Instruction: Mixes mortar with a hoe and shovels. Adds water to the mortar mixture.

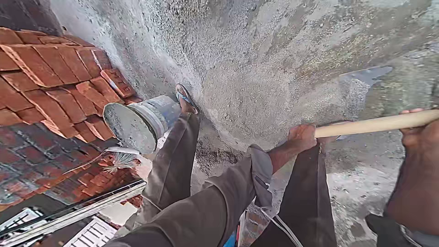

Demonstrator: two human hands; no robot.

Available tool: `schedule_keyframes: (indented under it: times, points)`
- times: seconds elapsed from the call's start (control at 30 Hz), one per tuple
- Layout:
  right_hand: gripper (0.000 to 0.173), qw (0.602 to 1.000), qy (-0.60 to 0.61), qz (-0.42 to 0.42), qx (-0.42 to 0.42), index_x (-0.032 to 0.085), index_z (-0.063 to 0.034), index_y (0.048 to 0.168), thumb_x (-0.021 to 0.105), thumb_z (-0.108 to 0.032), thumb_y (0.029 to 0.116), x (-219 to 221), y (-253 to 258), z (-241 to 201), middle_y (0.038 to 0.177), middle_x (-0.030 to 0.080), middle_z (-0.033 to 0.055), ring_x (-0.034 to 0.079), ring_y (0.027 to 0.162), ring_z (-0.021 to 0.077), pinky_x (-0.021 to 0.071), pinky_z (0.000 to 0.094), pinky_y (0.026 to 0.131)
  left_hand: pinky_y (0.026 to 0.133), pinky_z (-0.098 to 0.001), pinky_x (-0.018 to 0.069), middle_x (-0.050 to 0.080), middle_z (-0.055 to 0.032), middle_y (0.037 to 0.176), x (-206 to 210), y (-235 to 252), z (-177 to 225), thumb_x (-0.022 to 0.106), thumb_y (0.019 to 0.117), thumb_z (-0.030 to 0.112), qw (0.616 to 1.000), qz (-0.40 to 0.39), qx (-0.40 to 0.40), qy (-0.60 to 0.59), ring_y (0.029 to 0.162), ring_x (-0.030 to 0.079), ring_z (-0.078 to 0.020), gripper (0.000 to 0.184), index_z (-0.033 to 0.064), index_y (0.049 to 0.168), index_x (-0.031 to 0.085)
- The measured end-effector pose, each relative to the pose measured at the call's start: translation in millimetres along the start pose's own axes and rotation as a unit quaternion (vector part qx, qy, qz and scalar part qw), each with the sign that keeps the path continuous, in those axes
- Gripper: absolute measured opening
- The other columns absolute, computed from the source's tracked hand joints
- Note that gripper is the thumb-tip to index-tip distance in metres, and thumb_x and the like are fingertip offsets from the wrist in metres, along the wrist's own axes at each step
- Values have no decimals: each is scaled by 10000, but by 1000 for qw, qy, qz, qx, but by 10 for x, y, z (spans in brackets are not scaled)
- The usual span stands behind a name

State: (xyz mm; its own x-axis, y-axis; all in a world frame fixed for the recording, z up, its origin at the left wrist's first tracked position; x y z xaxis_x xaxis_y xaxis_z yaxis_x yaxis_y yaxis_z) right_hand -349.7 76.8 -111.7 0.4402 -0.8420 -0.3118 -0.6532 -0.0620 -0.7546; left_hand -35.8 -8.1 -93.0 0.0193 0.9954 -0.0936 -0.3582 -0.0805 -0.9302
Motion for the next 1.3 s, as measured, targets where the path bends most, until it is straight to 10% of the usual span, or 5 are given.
schedule_keyframes:
  times: [0.33, 0.6, 0.93, 1.13, 1.3]
  points:
    - [318, 992, -15, -17, 124, 522, -19, 1249, 479, -299, 1102, 2034, -2780, 1952, 827, 703, 115, 721, 719, 228, 616, 400, 619, 923, -644, 523, 697, -189, 1197, 69, -1698, -3509, 702, 863, 302, 990, -23, -138, -20, 1135, 664, -394, 487, 105, 1301, 623]
    - [316, 931, -253, -253, 67, 624, 68, 1141, 745, -141, 937, 2924, -4420, 1165, 826, 713, 160, 710, 707, 232, 608, 410, 704, 1033, -598, 481, 642, -284, 1267, 1050, -3002, -3238, 863, 799, 324, 925, -50, -270, -261, 1207, 619, -413, 678, -75, 1284, 609]
    - [154, 875, -67, -390, -280, 539, -87, 883, 680, -147, 893, 5661, -4761, -1145, 535, 549, 3, 599, 443, 163, 578, 349, 459, 938, -472, 571, 737, -141, 1078, -2185, -1967, -2824, 759, 867, 318, 823, 392, -23, -410, 1004, 719, -256, 481, 45, 1253, 667]
    - [180, 904, -139, -303, -267, 520, -55, 1019, 638, -177, 960, 7171, -3896, 621, 589, 559, 32, 605, 462, 182, 584, 374, 464, 860, -614, 553, 717, -206, 1046, -2160, -719, -4782, 789, 818, 307, 856, 304, -32, -418, 984, 703, -369, 444, 37, 1157, 692]
    - [245, 860, -357, -309, -192, 536, -72, 1046, 678, -233, 929, 6663, -3919, 1531, 599, 571, 7, 603, 464, 161, 580, 360, 470, 977, -526, 538, 709, -190, 1130, -816, -1035, -4045, 777, 863, 394, 778, 226, -59, -583, 1071, 687, -311, 537, 17, 1230, 668]
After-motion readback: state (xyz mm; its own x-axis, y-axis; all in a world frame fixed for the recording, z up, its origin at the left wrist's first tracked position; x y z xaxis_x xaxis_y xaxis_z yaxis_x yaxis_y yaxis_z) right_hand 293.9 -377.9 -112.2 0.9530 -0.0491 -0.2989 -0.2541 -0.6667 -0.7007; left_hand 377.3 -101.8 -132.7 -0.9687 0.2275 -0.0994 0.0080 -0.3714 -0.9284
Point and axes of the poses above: each hand's wrist, its own y-axis towards the middle knuckle, its own x-axis out of the palm, z = x × y, the point moved 10 cm from there along y, towards the middle knuckle
